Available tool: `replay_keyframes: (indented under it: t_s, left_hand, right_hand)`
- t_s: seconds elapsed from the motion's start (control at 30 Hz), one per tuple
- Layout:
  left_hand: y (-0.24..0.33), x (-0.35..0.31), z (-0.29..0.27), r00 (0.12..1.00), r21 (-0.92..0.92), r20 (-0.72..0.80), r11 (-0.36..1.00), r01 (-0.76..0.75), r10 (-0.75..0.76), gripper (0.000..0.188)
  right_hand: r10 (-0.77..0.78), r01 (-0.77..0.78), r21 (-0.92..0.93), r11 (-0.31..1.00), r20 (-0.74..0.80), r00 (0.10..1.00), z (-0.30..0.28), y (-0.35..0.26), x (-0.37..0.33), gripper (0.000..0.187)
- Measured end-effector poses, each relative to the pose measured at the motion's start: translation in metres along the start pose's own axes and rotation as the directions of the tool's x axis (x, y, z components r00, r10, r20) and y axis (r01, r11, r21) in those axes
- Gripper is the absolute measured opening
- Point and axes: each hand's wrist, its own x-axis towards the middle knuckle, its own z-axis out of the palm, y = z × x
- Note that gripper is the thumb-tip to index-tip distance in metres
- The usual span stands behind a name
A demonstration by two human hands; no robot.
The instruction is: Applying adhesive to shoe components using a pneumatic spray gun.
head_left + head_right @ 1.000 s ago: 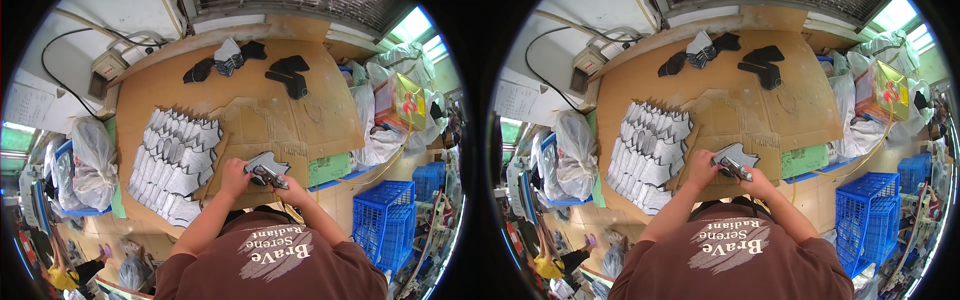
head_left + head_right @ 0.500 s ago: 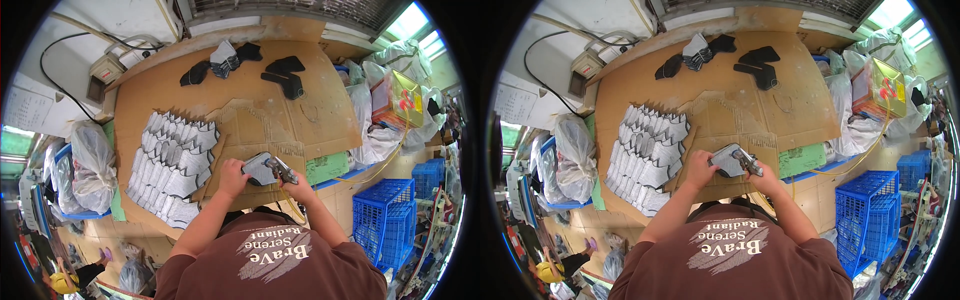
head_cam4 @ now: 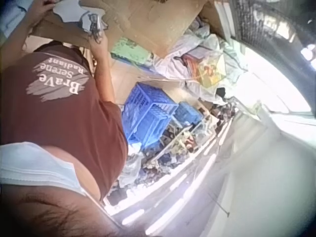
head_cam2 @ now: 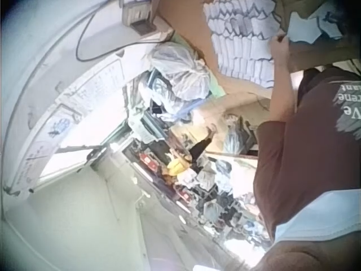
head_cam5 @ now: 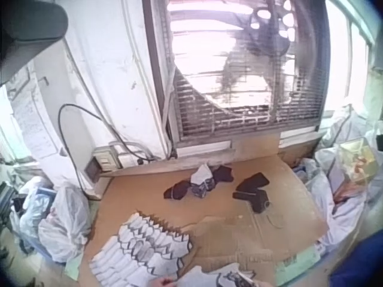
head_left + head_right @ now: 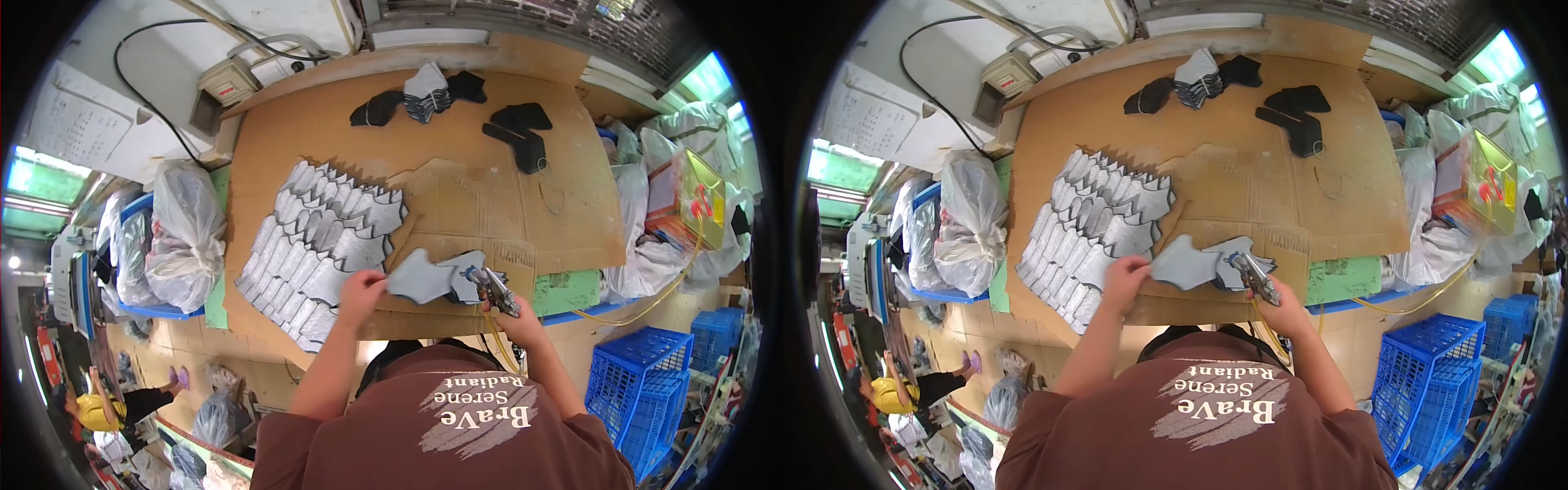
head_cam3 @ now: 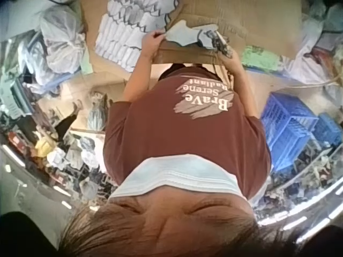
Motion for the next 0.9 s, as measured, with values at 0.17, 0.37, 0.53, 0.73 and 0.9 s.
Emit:
replay_keyframes:
  t_s: [0.17, 0.37, 0.53, 0.73, 0.9]
  left_hand:
    - [-0.045, -0.030, -0.095, 0.939, -0.050, -0.297, 0.985, 0.164, -0.171, 0.021]
    - [-0.031, -0.020, -0.060, 0.901, 0.432, -0.304, 0.888, -0.159, 0.309, 0.025]
    - [0.009, 0.004, 0.056, 0.830, 0.377, 0.051, 0.759, -0.531, 0.556, 0.031]
    - [0.019, 0.019, 0.084, 0.866, 0.387, 0.185, 0.776, -0.498, 0.464, 0.037]
    - [0.021, 0.017, 0.084, 0.856, 0.385, 0.184, 0.765, -0.516, 0.484, 0.035]
  right_hand:
    - [-0.068, 0.067, 0.024, 0.997, 0.049, 0.996, 0.010, 0.007, 0.008, 0.021]
    - [-0.099, 0.099, -0.013, 0.995, 0.014, 0.995, 0.018, 0.020, 0.018, 0.015]
    - [-0.074, 0.074, -0.008, 0.997, 0.009, 0.997, 0.022, 0.011, 0.021, 0.016]
    - [-0.027, 0.027, -0.005, 1.000, 0.006, 1.000, 0.022, 0.017, 0.026, 0.014]
    - [-0.056, 0.056, 0.004, 0.998, 0.006, 0.998, 0.024, 0.015, 0.027, 0.014]
